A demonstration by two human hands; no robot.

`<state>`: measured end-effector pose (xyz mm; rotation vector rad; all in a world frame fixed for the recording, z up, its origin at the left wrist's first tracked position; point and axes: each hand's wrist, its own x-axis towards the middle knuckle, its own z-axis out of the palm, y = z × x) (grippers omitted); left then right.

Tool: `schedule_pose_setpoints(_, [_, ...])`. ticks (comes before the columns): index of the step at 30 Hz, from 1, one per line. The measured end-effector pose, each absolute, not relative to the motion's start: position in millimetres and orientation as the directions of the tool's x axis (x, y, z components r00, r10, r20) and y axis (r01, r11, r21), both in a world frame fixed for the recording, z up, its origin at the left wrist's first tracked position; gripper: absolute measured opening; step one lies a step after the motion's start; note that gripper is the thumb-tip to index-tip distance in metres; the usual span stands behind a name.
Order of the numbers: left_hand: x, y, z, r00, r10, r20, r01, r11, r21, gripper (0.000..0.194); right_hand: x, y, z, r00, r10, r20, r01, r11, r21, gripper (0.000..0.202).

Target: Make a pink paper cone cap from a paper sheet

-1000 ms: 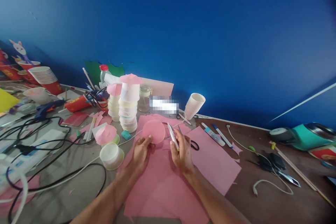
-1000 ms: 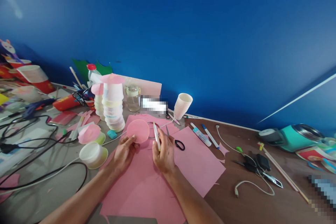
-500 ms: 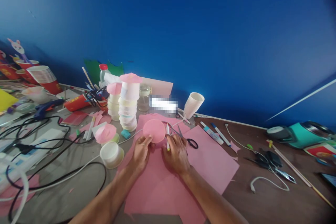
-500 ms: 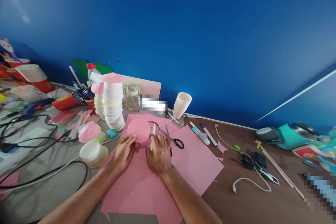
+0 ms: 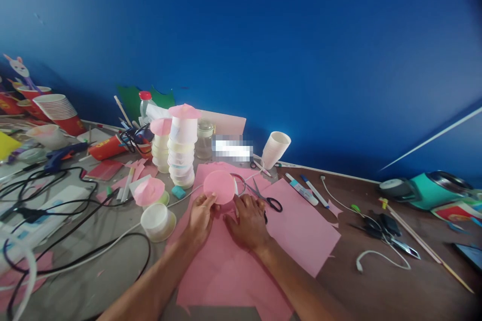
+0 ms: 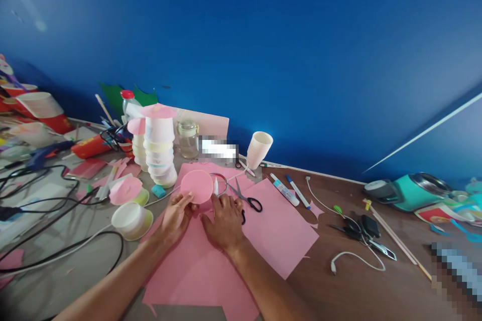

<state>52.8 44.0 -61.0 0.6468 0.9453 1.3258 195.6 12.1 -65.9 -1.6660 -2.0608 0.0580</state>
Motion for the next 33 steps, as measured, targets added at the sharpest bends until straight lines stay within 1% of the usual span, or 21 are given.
schedule_pose_setpoints(3, [54,43,-59,-0.012,0.981,-0.191,-0.508,0.159,0.846,0.033,196,11,-63,-0.138,0.919,0.370,0.904,0.269,-0.332,0.043])
schedule_pose_setpoints(6, [55,43,-57,-0.008,0.985,-0.174,-0.510,0.146,0.848,0.034,200,13,-63,-0.109,0.892,0.439,0.897,0.279,-0.343,0.040])
schedule_pose_setpoints(9, [56,43,-57,0.008,0.988,-0.155,-0.507,0.138,0.851,0.036,209,19,-68,-0.036,0.863,0.504,0.907,0.240,-0.346,0.039])
schedule_pose_setpoints(14, [55,44,-64,0.044,0.988,-0.145,-0.480,0.148,0.864,0.040,225,33,-73,0.042,0.837,0.545,0.932,0.164,-0.323,0.031])
schedule_pose_setpoints(16, [54,45,-67,0.045,0.990,-0.135,-0.474,0.140,0.869,0.041,230,37,-69,0.055,0.862,0.505,0.945,0.118,-0.304,0.030])
schedule_pose_setpoints(19, [54,45,-68,0.043,0.991,-0.126,-0.465,0.131,0.876,0.041,240,37,-57,0.054,0.921,0.387,0.968,0.047,-0.246,0.029])
schedule_pose_setpoints(24, [53,43,-68,0.040,0.993,-0.107,-0.455,0.113,0.883,0.039,266,26,-44,0.040,0.976,0.213,0.989,-0.009,-0.145,0.028])
schedule_pose_setpoints(29, [54,45,-69,0.041,0.994,-0.102,-0.455,0.109,0.884,0.039,274,11,-42,0.032,0.984,0.175,0.993,-0.012,-0.117,0.025])
schedule_pose_setpoints(33, [53,46,-69,0.039,0.995,-0.091,-0.450,0.099,0.888,0.039,269,8,-39,0.028,0.985,0.170,0.994,-0.009,-0.112,0.031])
